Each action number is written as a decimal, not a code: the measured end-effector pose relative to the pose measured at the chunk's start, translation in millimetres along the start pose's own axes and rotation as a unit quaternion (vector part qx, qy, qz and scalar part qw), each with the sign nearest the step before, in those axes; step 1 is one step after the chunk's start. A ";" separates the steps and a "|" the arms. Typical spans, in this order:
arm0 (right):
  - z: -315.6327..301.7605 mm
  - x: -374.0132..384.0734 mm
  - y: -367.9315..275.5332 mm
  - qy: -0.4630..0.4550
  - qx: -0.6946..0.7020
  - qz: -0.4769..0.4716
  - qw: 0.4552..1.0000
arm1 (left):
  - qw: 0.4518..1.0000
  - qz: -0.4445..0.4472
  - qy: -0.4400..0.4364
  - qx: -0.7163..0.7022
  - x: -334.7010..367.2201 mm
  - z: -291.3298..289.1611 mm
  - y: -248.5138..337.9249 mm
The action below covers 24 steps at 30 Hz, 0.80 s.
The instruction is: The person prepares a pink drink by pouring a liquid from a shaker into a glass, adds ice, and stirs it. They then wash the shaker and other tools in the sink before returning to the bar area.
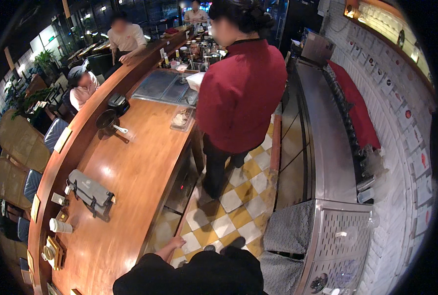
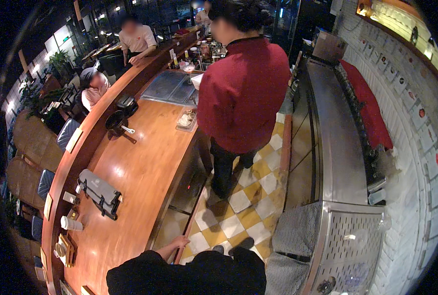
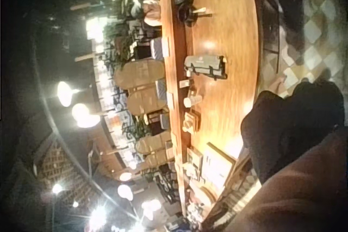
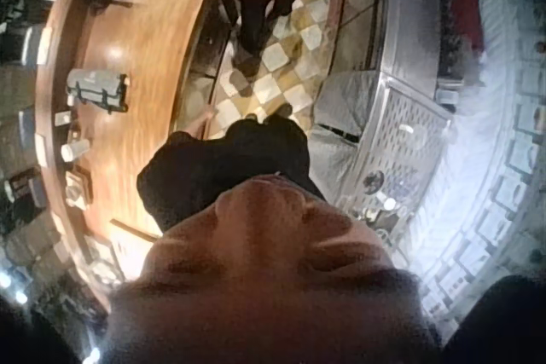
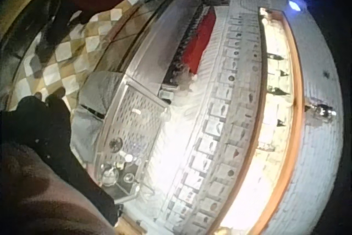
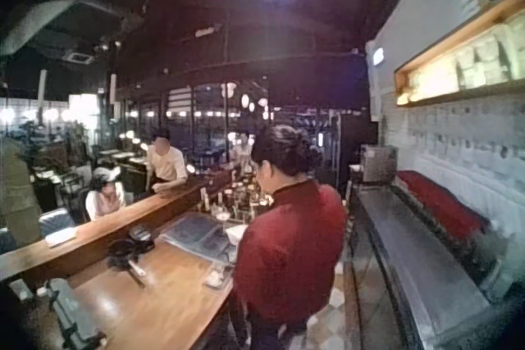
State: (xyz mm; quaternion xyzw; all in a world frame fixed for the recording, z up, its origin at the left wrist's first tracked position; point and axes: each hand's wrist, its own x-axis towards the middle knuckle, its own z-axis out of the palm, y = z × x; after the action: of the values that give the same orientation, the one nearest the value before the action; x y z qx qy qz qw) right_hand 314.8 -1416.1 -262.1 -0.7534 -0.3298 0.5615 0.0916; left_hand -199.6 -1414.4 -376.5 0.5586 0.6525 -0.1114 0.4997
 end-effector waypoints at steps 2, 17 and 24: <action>-5.6 15.7 -17.2 -0.005 -0.006 0.007 1.000 | 0.998 0.017 0.024 -0.064 16.1 -18.0 33.0; -135.8 205.3 -150.3 -0.265 -0.379 0.152 0.873 | 0.970 -0.184 0.099 -0.126 43.1 -90.6 35.5; -202.4 365.4 -306.7 -0.214 -0.727 0.096 0.645 | 0.917 -0.202 0.245 -0.242 25.2 -151.0 134.8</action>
State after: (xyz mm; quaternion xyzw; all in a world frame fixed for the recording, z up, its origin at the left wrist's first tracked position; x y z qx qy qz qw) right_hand 432.9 -915.0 -321.9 -0.4636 -0.5686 0.2923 -0.6135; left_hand -162.8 -1245.2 -268.5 0.2866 0.8602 0.0918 0.4116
